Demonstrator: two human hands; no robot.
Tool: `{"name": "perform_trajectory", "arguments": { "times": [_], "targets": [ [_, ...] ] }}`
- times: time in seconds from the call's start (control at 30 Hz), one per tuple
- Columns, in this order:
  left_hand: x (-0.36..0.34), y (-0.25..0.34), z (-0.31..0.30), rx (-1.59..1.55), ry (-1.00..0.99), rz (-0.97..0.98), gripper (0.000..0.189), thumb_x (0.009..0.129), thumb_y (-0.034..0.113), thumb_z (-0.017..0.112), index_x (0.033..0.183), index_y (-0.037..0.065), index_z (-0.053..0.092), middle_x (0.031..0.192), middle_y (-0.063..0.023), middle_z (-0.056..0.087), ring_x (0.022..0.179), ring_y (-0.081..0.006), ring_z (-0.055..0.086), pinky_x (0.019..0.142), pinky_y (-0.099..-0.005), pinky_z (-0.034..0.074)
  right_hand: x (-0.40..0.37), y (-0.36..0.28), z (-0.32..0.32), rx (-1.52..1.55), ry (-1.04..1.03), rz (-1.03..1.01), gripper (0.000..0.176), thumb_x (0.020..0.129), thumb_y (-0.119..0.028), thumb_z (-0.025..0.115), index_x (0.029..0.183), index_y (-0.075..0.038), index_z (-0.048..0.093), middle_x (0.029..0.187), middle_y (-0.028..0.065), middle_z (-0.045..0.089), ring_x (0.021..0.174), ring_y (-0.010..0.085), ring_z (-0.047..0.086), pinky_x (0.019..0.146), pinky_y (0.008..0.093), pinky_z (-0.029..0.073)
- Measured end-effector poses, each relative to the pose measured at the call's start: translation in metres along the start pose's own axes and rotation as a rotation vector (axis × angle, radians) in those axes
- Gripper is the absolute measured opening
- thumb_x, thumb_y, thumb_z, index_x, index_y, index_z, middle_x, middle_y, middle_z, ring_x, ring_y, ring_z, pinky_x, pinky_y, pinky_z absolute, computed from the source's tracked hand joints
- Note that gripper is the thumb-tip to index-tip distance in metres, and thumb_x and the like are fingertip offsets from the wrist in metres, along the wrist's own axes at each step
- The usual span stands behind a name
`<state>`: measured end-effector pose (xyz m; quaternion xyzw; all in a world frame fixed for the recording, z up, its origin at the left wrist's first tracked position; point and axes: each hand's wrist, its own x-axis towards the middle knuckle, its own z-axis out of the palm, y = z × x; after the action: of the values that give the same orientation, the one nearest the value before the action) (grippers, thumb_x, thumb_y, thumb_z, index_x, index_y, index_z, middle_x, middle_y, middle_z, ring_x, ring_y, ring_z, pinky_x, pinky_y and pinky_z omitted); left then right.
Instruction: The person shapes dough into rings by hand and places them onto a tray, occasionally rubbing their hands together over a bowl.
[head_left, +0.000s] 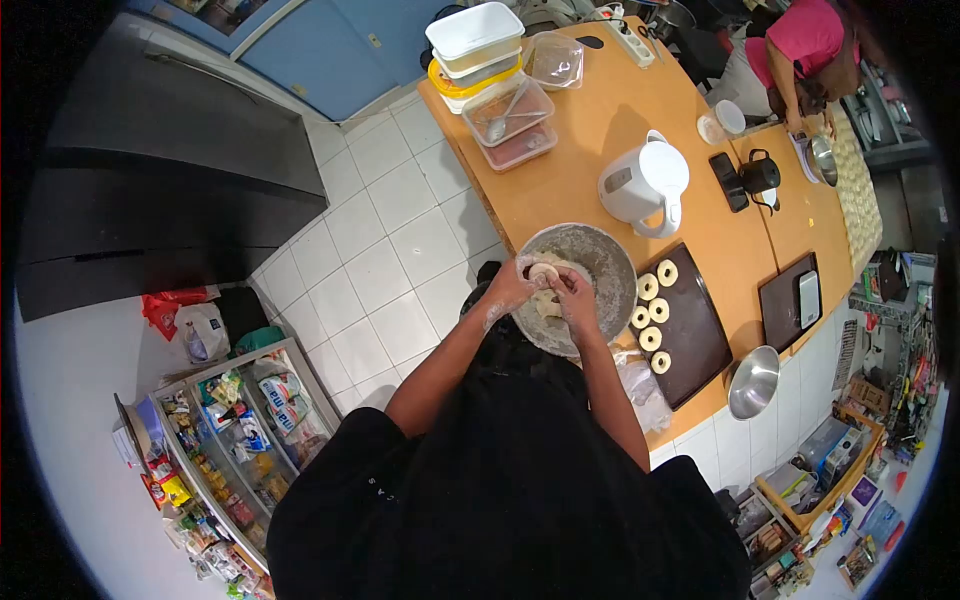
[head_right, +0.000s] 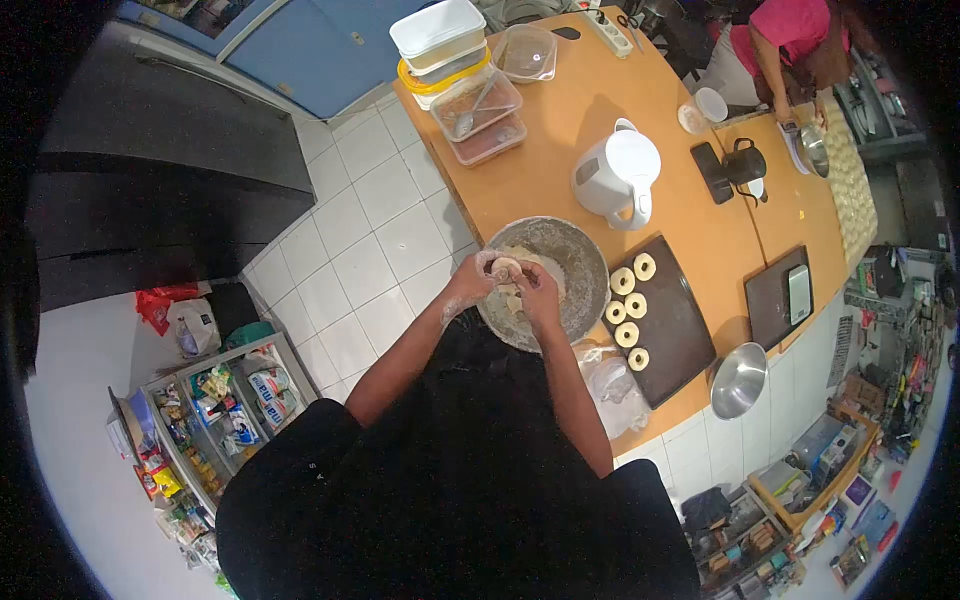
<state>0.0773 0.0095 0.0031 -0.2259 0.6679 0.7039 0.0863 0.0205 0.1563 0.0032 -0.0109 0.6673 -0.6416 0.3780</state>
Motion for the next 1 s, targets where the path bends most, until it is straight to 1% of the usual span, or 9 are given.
{"name": "perform_trajectory", "arguments": {
  "times": [0.13, 0.23, 0.33, 0.43, 0.63, 0.73, 0.83, 0.93, 1.0],
  "targets": [
    [-0.004, 0.005, -0.003, -0.188, -0.059, 0.022, 0.031, 0.089, 0.014, 0.064, 0.114, -0.004, 0.059, 0.102, -0.0082, 0.065, 0.092, -0.0136, 0.061, 0.082, -0.0278, 0.050, 0.008, 0.010, -0.009, 0.069, -0.012, -0.001, 0.023, 0.091, -0.021, 0.062, 0.108, -0.006, 0.062, 0.094, -0.0011, 0.064, 0.083, 0.0085, 0.058, 0.073, 0.0245, 0.045],
    [-0.004, 0.004, -0.008, -0.412, -0.093, -0.117, 0.035, 0.092, 0.020, 0.060, 0.117, -0.005, 0.057, 0.104, -0.0100, 0.064, 0.094, -0.0151, 0.061, 0.083, -0.0288, 0.050, 0.012, 0.012, -0.013, 0.064, 0.007, 0.007, 0.022, 0.092, -0.022, 0.061, 0.106, -0.006, 0.063, 0.094, -0.0019, 0.064, 0.083, 0.0080, 0.057, 0.073, 0.0244, 0.045],
    [-0.001, 0.010, -0.004, -0.086, -0.049, -0.107, 0.037, 0.094, 0.024, 0.058, 0.118, -0.004, 0.057, 0.103, -0.0103, 0.065, 0.093, -0.0156, 0.062, 0.083, -0.0291, 0.051, 0.007, 0.004, -0.012, 0.007, 0.009, 0.046, 0.023, 0.092, -0.024, 0.061, 0.106, -0.007, 0.063, 0.094, -0.0019, 0.064, 0.083, 0.0077, 0.057, 0.073, 0.0242, 0.045],
    [-0.002, 0.017, -0.002, -0.042, -0.015, -0.091, 0.036, 0.094, 0.023, 0.057, 0.118, -0.003, 0.057, 0.102, -0.0097, 0.065, 0.090, -0.0150, 0.062, 0.080, -0.0293, 0.052, 0.005, 0.001, -0.008, 0.099, 0.005, 0.044, 0.024, 0.092, -0.026, 0.061, 0.107, -0.007, 0.062, 0.094, -0.0018, 0.064, 0.084, 0.0073, 0.057, 0.073, 0.0241, 0.045],
    [0.001, 0.009, -0.001, 0.029, 0.034, -0.057, 0.033, 0.095, 0.022, 0.056, 0.116, -0.003, 0.058, 0.101, -0.0093, 0.065, 0.087, -0.0145, 0.062, 0.074, -0.0290, 0.052, 0.009, 0.007, -0.007, 0.076, 0.029, 0.015, 0.026, 0.092, -0.026, 0.061, 0.107, -0.006, 0.062, 0.095, -0.0012, 0.064, 0.084, 0.0074, 0.057, 0.073, 0.0240, 0.045],
    [0.002, 0.008, 0.002, -0.104, 0.054, -0.114, 0.032, 0.094, 0.022, 0.057, 0.115, -0.002, 0.059, 0.101, -0.0092, 0.065, 0.087, -0.0142, 0.062, 0.074, -0.0287, 0.052, 0.011, 0.010, -0.008, 0.062, 0.037, -0.002, 0.025, 0.092, -0.026, 0.060, 0.107, -0.005, 0.061, 0.095, -0.0004, 0.064, 0.084, 0.0073, 0.057, 0.074, 0.0235, 0.045],
    [-0.001, 0.012, 0.003, -0.054, 0.049, -0.057, 0.032, 0.094, 0.022, 0.058, 0.115, -0.002, 0.059, 0.101, -0.0090, 0.066, 0.087, -0.0139, 0.062, 0.074, -0.0286, 0.052, 0.011, 0.012, -0.010, 0.123, 0.037, 0.009, 0.024, 0.093, -0.024, 0.060, 0.107, -0.005, 0.061, 0.095, 0.0003, 0.064, 0.084, 0.0073, 0.057, 0.073, 0.0233, 0.046],
    [0.002, 0.007, 0.003, -0.048, 0.073, -0.054, 0.033, 0.093, 0.022, 0.059, 0.115, -0.003, 0.059, 0.100, -0.0092, 0.066, 0.088, -0.0141, 0.062, 0.074, -0.0288, 0.052, 0.009, 0.009, -0.010, 0.119, 0.018, -0.028, 0.023, 0.093, -0.023, 0.059, 0.106, -0.005, 0.061, 0.094, 0.0006, 0.063, 0.083, 0.0080, 0.058, 0.073, 0.0239, 0.047],
    [0.003, 0.005, 0.003, -0.080, 0.076, -0.068, 0.034, 0.093, 0.022, 0.060, 0.115, -0.003, 0.059, 0.100, -0.0095, 0.066, 0.088, -0.0142, 0.062, 0.075, -0.0285, 0.052, 0.006, 0.004, -0.009, 0.109, 0.031, 0.004, 0.022, 0.093, -0.022, 0.059, 0.106, -0.004, 0.061, 0.094, 0.0006, 0.063, 0.082, 0.0084, 0.058, 0.072, 0.0244, 0.047]
  ]
}}
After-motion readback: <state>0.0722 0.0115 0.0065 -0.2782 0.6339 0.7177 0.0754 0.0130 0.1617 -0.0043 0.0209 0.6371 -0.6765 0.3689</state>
